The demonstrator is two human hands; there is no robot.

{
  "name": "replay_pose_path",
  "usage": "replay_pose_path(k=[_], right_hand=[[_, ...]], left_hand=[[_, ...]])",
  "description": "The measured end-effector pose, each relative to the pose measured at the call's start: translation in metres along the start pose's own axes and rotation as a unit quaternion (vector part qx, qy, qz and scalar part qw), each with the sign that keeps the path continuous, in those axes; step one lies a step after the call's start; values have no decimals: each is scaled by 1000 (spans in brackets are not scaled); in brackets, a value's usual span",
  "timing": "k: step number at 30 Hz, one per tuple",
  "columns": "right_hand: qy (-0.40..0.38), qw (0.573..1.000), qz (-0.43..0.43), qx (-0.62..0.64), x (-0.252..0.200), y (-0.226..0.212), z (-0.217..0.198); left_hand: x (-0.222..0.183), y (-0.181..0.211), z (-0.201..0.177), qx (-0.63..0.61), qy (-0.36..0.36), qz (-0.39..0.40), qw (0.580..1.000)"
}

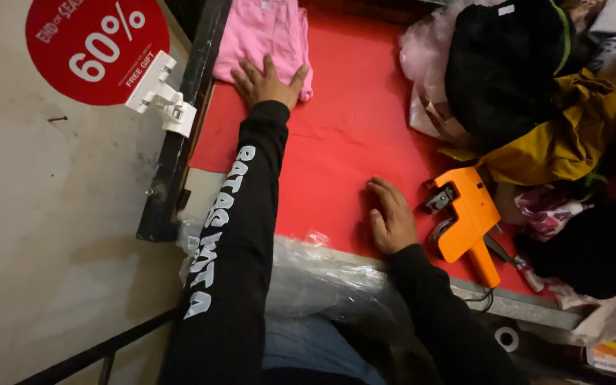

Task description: The person folds a pink garment, a black garment, and a yellow garment on a red surface, using a labeling gun to attach tags to the items.

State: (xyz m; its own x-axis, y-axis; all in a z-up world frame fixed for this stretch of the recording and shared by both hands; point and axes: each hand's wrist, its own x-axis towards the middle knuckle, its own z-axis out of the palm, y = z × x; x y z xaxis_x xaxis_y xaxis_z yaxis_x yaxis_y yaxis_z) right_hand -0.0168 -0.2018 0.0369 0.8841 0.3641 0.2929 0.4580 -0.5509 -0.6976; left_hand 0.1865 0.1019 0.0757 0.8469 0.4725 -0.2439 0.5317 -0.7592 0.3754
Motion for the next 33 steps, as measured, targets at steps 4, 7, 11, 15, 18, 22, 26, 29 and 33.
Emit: replay_pose_path(k=[4,7,11,15,18,22,26,29,33], right_hand=[[4,1000,-4,-6,0,-2,-1],[-5,1000,11,-11,0,-3,0],[3,1000,-5,-10,0,-4,0],[14,1000,-26,-10,1,-2,1],[-27,998,7,-50,-6,23,10],[-16,998,19,-61,-8,33,17],[11,998,-7,-68,-7,31,19],[33,994,-34,-102,-12,30,26],[26,985,-79,-150,-6,50,36]], left_hand=[[8,5,9,-6,24,-19,1000],[3,5,6,23,-8,-26,999],[14,-3,51,-2,96,16,995],[-7,-7,122,-11,283,219,934],[-101,6,95,-26,40,283,958],[-166,-4,83,24,-112,271,956],[-184,-27,90,67,-67,301,949],[-193,-37,94,69,-6,345,936],[-191,-35,92,54,43,362,929]])
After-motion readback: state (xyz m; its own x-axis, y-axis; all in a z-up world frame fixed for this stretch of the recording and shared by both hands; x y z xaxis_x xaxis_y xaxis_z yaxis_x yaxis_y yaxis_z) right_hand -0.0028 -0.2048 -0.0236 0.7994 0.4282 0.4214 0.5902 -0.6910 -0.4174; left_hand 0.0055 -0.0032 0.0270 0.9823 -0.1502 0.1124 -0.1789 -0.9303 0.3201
